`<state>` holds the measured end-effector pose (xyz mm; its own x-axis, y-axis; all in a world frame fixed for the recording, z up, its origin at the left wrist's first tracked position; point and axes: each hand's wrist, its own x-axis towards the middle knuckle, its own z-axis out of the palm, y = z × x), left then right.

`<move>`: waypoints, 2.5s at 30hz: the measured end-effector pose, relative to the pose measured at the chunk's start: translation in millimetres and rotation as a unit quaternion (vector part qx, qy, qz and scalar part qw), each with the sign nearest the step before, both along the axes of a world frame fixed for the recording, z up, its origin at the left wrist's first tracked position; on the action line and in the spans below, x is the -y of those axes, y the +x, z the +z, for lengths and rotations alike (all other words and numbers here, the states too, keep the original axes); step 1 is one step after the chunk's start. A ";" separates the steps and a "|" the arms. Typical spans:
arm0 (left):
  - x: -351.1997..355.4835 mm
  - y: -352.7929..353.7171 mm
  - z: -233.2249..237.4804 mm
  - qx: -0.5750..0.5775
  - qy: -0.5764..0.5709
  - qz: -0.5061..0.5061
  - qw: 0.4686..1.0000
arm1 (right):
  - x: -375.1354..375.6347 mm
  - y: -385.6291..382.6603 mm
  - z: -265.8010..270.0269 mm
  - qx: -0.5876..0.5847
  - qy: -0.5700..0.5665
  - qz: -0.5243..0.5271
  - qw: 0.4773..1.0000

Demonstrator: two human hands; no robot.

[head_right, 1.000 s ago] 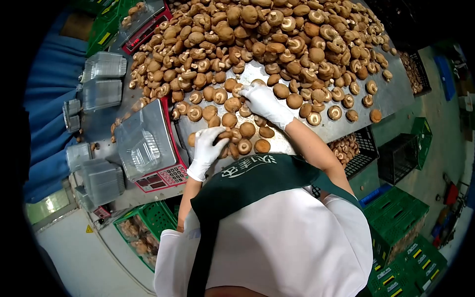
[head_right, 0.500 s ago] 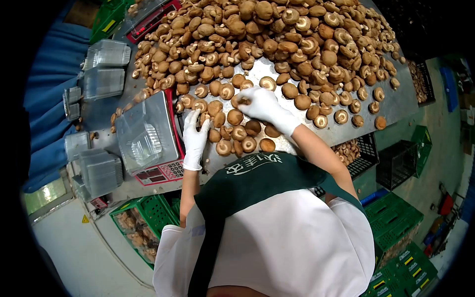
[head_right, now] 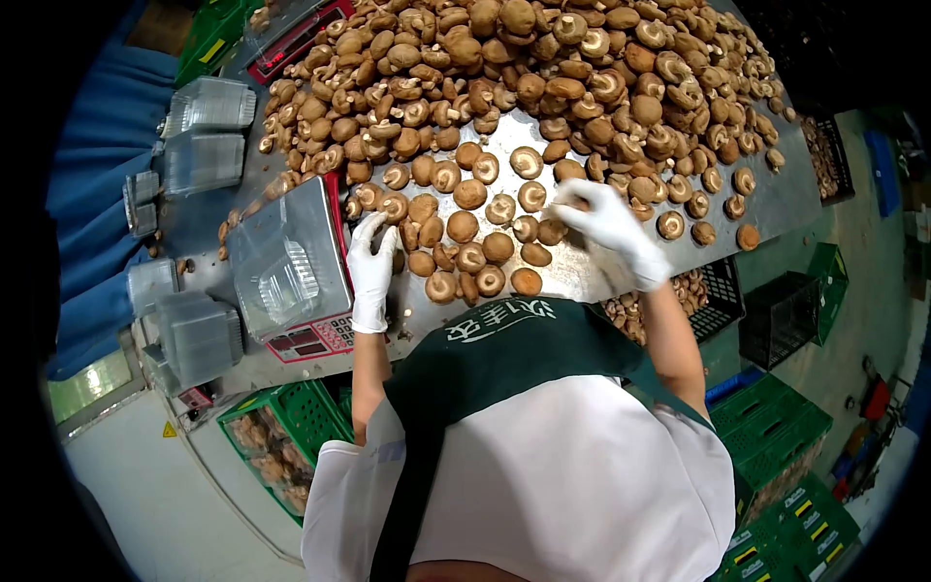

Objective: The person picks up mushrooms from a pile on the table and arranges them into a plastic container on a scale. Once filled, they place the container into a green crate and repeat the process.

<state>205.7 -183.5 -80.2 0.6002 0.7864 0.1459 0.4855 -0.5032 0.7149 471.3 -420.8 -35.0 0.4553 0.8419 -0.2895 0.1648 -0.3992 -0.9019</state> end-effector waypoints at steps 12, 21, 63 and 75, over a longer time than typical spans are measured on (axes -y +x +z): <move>-10.2 14.7 -0.6 0.014 -0.036 -0.016 0.999 | 139.6 28.8 17.4 0.196 -0.297 -0.087 0.930; -8.8 -2.9 9.8 0.023 -0.064 0.023 0.997 | -98.1 -6.1 -3.7 0.353 -0.042 0.071 0.932; -14.7 105.3 21.1 0.020 -0.096 -0.058 0.994 | -83.2 -44.0 -65.5 -0.593 0.206 -0.050 0.777; -4.0 142.2 -0.7 -0.138 -0.029 -0.077 0.987 | -36.5 -18.6 -85.3 -0.659 0.277 -0.126 0.688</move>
<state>347.9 -179.6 -80.9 0.7236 0.6851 -0.0836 0.5874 -0.5477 0.5958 452.8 -384.3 -120.3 0.2568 0.9316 -0.2572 -0.9530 0.1999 -0.2277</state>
